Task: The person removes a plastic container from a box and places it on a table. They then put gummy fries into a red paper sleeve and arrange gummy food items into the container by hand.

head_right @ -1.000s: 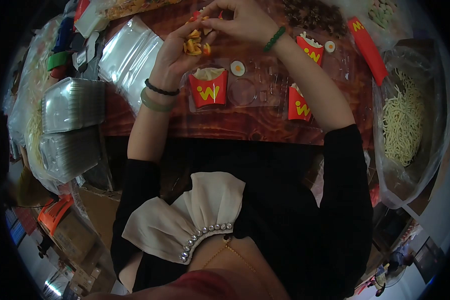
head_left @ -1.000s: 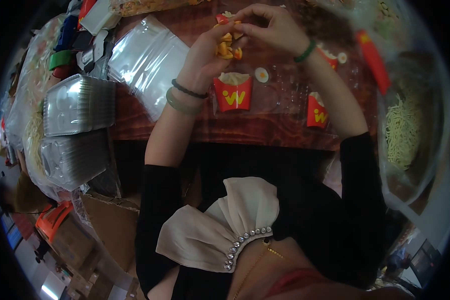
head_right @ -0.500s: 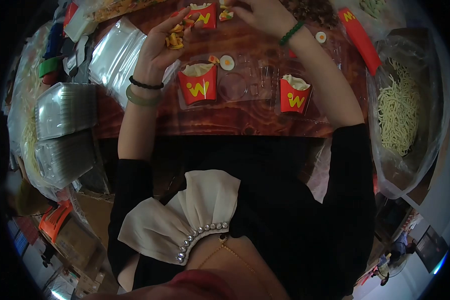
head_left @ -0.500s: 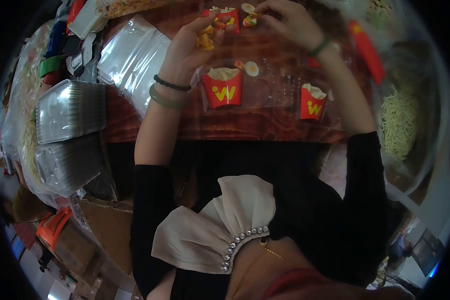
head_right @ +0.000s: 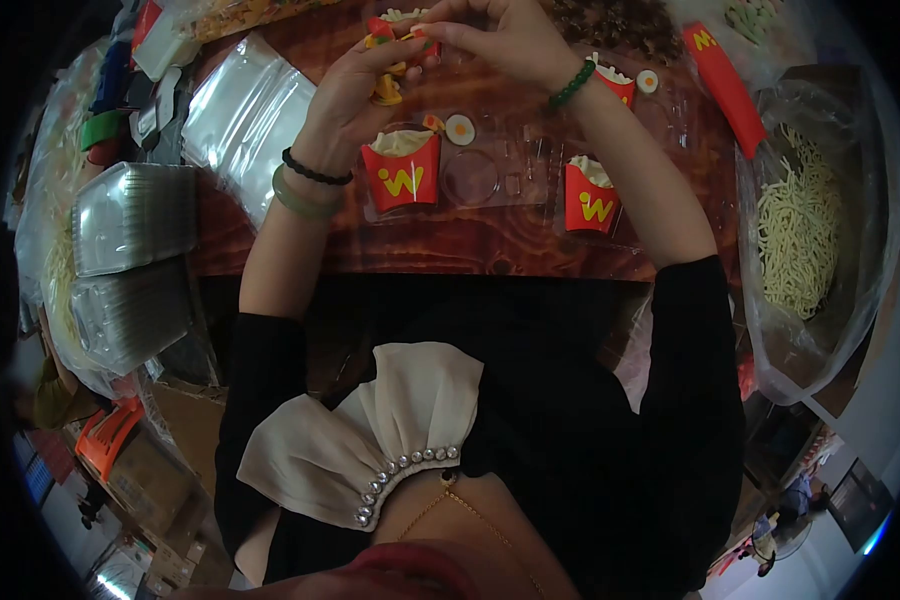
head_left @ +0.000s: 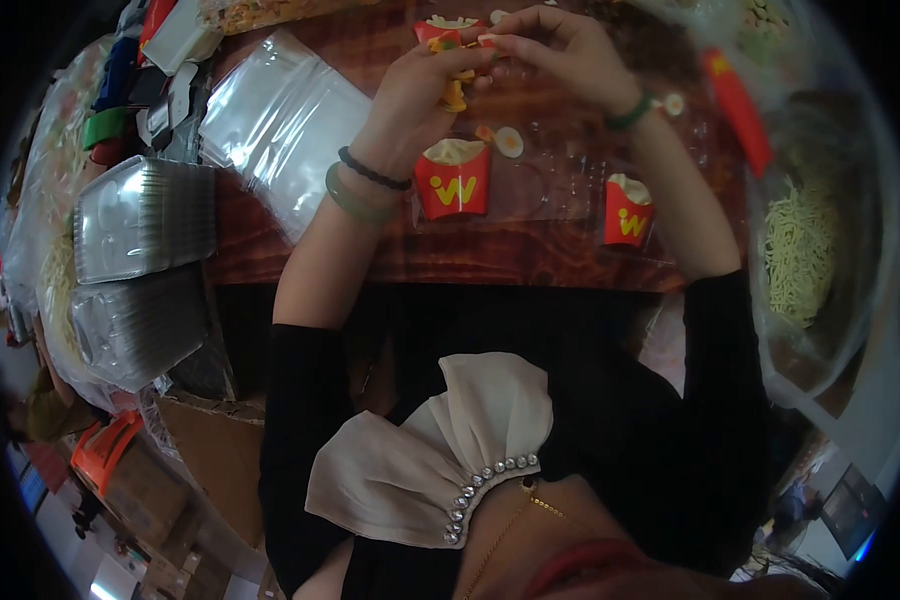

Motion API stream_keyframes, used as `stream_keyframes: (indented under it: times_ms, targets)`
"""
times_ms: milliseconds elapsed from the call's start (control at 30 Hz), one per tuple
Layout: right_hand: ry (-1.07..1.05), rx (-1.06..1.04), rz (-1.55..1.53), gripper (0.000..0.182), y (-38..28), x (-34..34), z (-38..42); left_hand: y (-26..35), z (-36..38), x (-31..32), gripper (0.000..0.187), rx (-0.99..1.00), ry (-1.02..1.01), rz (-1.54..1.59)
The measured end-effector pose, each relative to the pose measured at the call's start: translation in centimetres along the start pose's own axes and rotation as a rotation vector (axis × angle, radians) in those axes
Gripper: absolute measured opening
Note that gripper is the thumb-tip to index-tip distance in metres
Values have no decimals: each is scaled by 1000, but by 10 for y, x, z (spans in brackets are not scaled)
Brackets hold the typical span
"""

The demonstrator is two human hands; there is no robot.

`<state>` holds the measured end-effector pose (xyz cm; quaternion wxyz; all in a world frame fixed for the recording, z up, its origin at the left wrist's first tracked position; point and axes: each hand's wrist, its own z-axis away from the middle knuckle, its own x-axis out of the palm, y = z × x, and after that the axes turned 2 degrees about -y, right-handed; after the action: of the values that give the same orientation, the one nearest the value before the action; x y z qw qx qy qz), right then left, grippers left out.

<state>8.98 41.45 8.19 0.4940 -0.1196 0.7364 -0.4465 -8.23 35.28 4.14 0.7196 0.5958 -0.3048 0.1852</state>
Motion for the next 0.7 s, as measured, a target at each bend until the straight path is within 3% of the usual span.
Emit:
stream_keyframes:
  times_ms: [333, 533, 600, 700]
  targets:
    - [-26, -40, 93, 17, 67, -44, 9, 10, 6, -15, 30, -27, 129, 70]
    - [-42, -76, 157, 17, 47, -15, -14, 14, -1, -34, 22, -40, 191, 204]
    - [-57, -89, 176, 17, 45, -17, -9, 12, -1, -38, 31, -52, 221, 209]
    - [-69, -97, 203, 17, 40, -8, -4, 11, -2, -43, 31, -85, 253, 191]
